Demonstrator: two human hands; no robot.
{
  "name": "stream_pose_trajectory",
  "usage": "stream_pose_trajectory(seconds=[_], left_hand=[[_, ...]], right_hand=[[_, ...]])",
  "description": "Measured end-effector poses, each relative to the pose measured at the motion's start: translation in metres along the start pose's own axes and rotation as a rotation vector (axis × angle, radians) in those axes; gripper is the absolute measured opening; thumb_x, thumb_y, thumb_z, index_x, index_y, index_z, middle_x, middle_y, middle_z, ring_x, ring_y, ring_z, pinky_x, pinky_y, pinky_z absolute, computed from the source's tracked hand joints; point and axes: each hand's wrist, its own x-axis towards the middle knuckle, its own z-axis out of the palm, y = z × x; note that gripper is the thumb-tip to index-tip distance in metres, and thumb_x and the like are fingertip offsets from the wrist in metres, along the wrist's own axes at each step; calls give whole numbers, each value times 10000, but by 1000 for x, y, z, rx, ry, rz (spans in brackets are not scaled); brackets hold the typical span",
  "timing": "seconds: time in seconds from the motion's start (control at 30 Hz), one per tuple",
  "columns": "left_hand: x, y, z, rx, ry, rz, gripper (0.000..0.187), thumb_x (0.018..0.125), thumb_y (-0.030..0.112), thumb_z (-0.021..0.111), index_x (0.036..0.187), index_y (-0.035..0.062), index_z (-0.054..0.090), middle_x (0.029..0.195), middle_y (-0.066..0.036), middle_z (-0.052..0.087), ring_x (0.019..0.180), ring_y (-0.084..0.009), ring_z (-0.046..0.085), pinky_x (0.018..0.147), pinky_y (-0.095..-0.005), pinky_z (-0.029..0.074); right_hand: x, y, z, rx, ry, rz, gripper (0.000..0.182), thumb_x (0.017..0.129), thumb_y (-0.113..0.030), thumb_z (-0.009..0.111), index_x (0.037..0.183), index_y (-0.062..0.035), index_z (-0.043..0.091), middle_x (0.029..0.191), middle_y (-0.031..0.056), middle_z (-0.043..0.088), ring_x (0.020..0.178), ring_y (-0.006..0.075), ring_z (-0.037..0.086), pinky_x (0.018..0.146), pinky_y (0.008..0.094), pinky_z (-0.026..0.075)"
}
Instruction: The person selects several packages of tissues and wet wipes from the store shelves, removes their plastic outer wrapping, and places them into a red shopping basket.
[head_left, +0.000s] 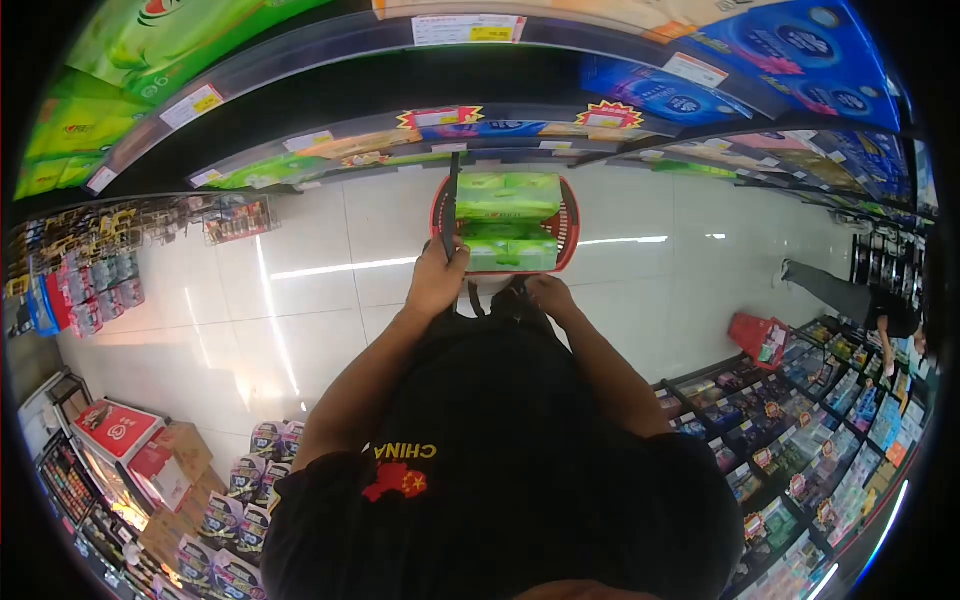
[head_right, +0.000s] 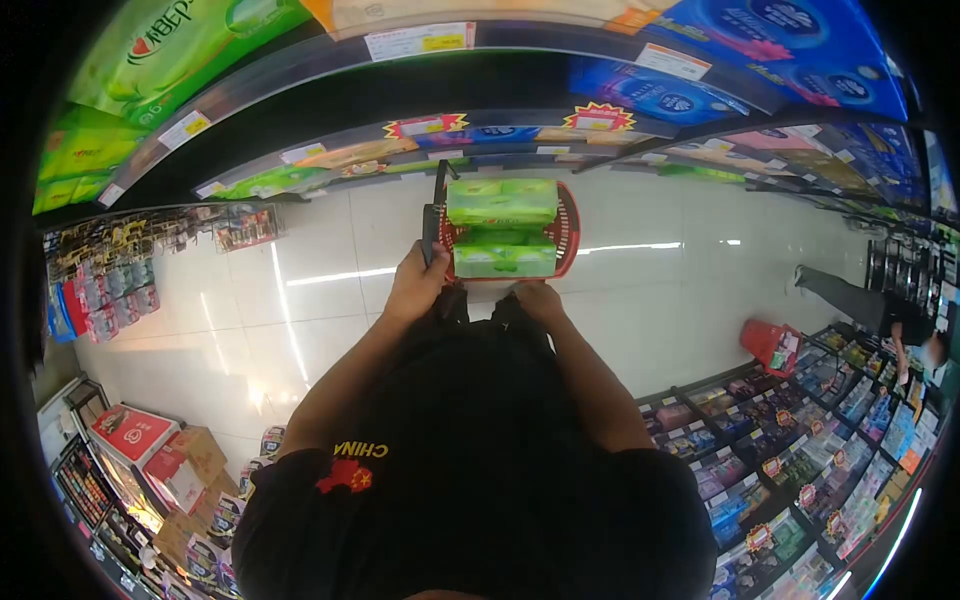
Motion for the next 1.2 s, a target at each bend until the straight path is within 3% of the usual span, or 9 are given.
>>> stream_pose_trajectory(seconds=[0.2, 0.4, 0.43, 0.8, 0.9, 1.0, 1.1, 1.13, 1.2], left_hand=[[0, 2, -1, -38, -27, -40, 248, 925, 215, 568, 1056, 5, 550, 796, -203, 643, 749, -377, 657, 679, -431, 498], [-7, 13, 5, 35, 18, -140, 269, 960, 259, 534, 1028, 0, 556, 703, -161, 622, 645, -292, 641, 619, -402, 489], [-7, 18, 8, 26, 28, -210, 248, 964, 243, 535, 1021, 3, 569, 666, -127, 602, 591, -218, 613, 571, -367, 473], [-13, 37, 58, -51, 110, -357, 191, 970, 150, 510, 1057, -12, 561, 636, -6, 510, 521, -68, 473, 482, -229, 387], [-13, 31, 67, -72, 118, -303, 172, 956, 102, 506, 1064, -24, 554, 653, -10, 506, 530, -71, 473, 490, -226, 395], [-8, 31, 70, 3, 113, -310, 168, 921, 46, 501, 1065, -26, 551, 667, -17, 507, 535, -85, 483, 497, -234, 409], [-10, 27, 72, 12, 101, -244, 175, 900, 41, 518, 1061, -21, 548, 669, -18, 505, 536, -85, 484, 500, -232, 413], [-8, 36, 80, -23, 136, -256, 200, 934, 134, 507, 1053, -18, 558, 605, -34, 517, 494, -102, 479, 469, -254, 377], [-7, 34, 81, 39, 126, -241, 195, 943, 126, 505, 1061, -22, 552, 607, -34, 501, 498, -104, 478, 483, -256, 398]], right_hand=[[2, -104, 13, 87, -101, 68, 315, 901, -358, 568, 947, -54, 637, 832, 37, 608, 726, 124, 561, 643, 286, 459], [43, -87, 2, 650, -51, 243, 449, 907, -423, 586, 1199, -83, 553, 1004, 68, 655, 863, 184, 645, 703, 318, 510], [57, -80, -2, 702, -41, 293, 488, 895, -439, 607, 1233, -95, 529, 1067, 80, 658, 892, 201, 652, 719, 337, 519], [181, -41, -8, 1020, 101, 424, 525, 907, -404, 583, 1345, -146, 451, 1194, 82, 588, 1033, 241, 587, 857, 432, 468], [196, -34, -9, 1104, 86, 422, 515, 901, -398, 598, 1324, -136, 467, 1175, 87, 597, 988, 235, 599, 833, 426, 482], [216, -32, -7, 1288, 137, 485, 319, 883, -316, 618, 1158, -160, 579, 848, -19, 562, 699, 127, 562, 641, 339, 465], [245, -7, 7, 1389, 94, 437, 395, 887, -373, 624, 1207, -149, 562, 1093, 54, 607, 898, 192, 612, 743, 370, 494], [247, -15, 3, 1403, 97, 463, 356, 883, -358, 625, 1174, -159, 580, 1010, 25, 594, 835, 163, 593, 710, 355, 477], [246, -21, -6, 1420, 108, 522, 278, 875, -329, 626, 1109, -179, 618, 844, -34, 567, 711, 105, 556, 644, 324, 443]])
